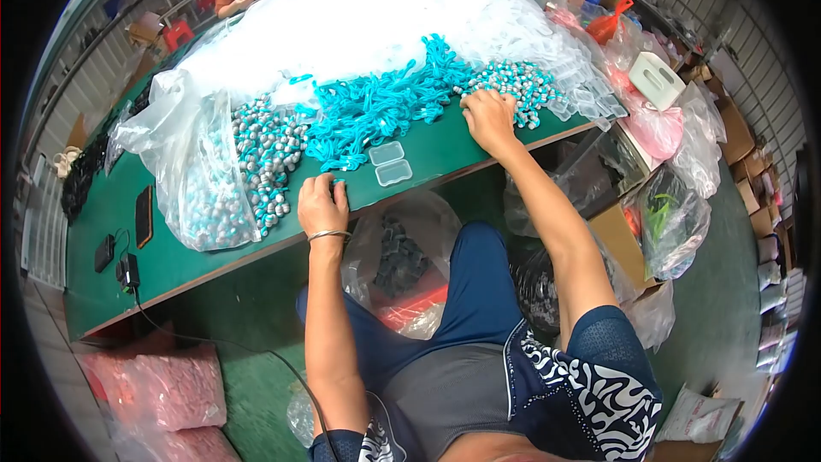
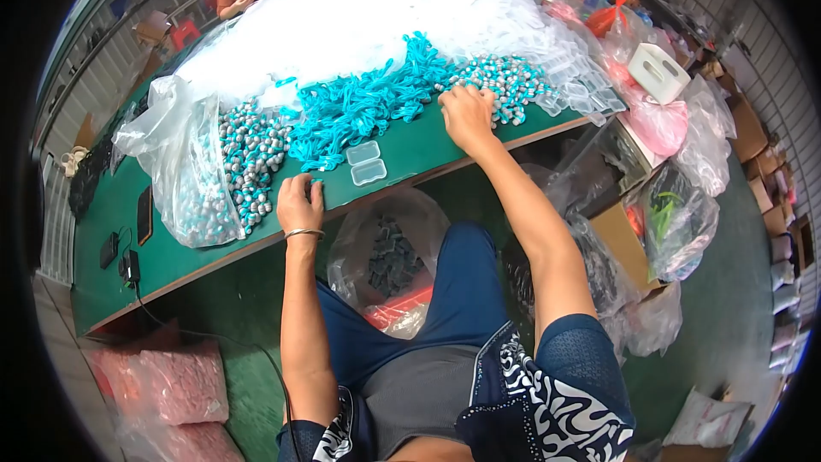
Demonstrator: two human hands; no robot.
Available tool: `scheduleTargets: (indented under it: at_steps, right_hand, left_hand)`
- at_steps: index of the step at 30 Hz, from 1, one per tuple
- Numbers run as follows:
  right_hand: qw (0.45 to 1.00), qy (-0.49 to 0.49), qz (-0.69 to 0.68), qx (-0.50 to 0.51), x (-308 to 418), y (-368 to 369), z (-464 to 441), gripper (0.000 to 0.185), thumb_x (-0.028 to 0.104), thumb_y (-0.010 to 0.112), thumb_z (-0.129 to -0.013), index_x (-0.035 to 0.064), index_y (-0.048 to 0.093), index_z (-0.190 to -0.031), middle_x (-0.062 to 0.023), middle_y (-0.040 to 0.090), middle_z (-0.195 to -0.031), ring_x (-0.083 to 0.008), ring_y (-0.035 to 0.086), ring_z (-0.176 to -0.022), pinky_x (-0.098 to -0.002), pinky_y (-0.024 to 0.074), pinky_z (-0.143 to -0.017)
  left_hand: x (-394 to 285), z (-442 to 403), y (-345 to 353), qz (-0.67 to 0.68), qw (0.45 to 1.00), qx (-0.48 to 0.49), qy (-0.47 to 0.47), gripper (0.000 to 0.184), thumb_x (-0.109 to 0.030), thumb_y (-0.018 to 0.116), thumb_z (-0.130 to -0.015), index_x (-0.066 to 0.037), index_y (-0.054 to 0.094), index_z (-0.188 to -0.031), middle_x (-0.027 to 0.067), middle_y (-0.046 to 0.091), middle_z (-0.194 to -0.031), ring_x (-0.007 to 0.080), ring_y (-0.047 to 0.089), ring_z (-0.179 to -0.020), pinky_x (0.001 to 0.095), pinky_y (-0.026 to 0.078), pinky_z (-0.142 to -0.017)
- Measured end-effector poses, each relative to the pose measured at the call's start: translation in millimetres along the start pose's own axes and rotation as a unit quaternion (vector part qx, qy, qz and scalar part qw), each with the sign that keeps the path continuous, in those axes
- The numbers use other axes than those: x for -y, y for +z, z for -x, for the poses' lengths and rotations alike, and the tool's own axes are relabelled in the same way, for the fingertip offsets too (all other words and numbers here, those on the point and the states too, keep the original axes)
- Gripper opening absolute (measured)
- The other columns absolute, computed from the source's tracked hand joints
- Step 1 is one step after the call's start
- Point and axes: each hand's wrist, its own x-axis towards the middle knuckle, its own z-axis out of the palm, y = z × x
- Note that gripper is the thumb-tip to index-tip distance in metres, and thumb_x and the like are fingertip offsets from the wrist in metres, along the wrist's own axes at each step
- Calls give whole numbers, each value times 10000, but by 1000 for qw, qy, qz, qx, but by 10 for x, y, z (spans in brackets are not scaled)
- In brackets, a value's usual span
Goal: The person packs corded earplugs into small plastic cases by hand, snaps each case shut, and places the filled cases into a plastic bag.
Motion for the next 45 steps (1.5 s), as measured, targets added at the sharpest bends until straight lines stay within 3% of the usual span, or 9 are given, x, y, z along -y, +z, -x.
scheduleTargets:
  at_steps: [7,9,14,19,21,27,32,35,45]
  right_hand:
    - [977,-27,-209,-14,195,72,89,95,136,705,-779,134,665,-866,-12,658,-860,-240,610,-871,-388,414,-773]
    - [959,35,-273,68,267,64,105,98,147,703,-786,130,667,-875,-16,659,-837,-241,612,-863,-404,421,-786]
    - [962,22,-250,107,332,39,144,115,156,698,-799,129,681,-909,-30,658,-816,-252,616,-835,-418,440,-776]
    - [965,11,-232,123,408,-41,112,135,139,668,-825,120,696,-956,-69,653,-839,-275,616,-823,-409,472,-752]
    - [922,71,-369,96,550,-122,121,158,117,641,-841,110,702,-986,-102,645,-874,-289,616,-824,-392,489,-741]
    - [876,61,-459,138,991,-255,222,155,145,672,-832,56,671,-959,-94,668,-781,-244,641,-738,-365,487,-672]
    - [925,14,-372,80,1131,-95,337,156,152,697,-811,75,680,-945,-60,655,-874,-246,608,-833,-374,456,-761]
    - [951,8,-309,32,1219,-92,398,127,195,698,-807,125,683,-912,-31,620,-910,-228,569,-913,-409,379,-808]
    - [951,19,-277,138,1075,-135,233,118,233,664,-829,135,715,-871,-36,639,-896,-249,599,-908,-423,410,-799]
  left_hand:
    - [7,-1,-4,17,1000,1,-2,128,-119,706,-797,-61,646,-893,107,578,-806,310,577,-777,425,464,-686]
    - [-11,2,-19,25,1000,7,-14,130,-120,708,-795,-64,650,-897,103,583,-807,305,582,-781,423,467,-688]
    - [-2,-3,-42,52,998,4,-18,138,-117,715,-795,-70,669,-916,92,605,-815,271,606,-742,390,486,-671]
    - [-118,7,-29,185,982,-11,-45,147,-92,717,-815,-63,698,-958,52,630,-803,130,565,-600,277,472,-570]
    - [-204,22,4,221,975,7,-37,167,-78,717,-813,-49,702,-977,63,655,-844,120,573,-622,261,478,-587]
    - [-463,-44,209,225,972,59,-15,163,-99,743,-793,-54,712,-947,62,652,-785,131,584,-590,268,485,-574]
    - [-491,-59,264,141,988,64,31,153,-152,760,-748,-89,708,-878,75,626,-828,259,591,-820,385,487,-716]
    - [-513,-54,252,112,992,55,32,150,-165,754,-755,-88,705,-875,79,609,-800,270,588,-809,391,483,-714]
    - [-509,-79,245,104,987,120,-9,324,-226,740,-773,-80,654,-1049,82,591,-788,270,583,-793,392,478,-697]
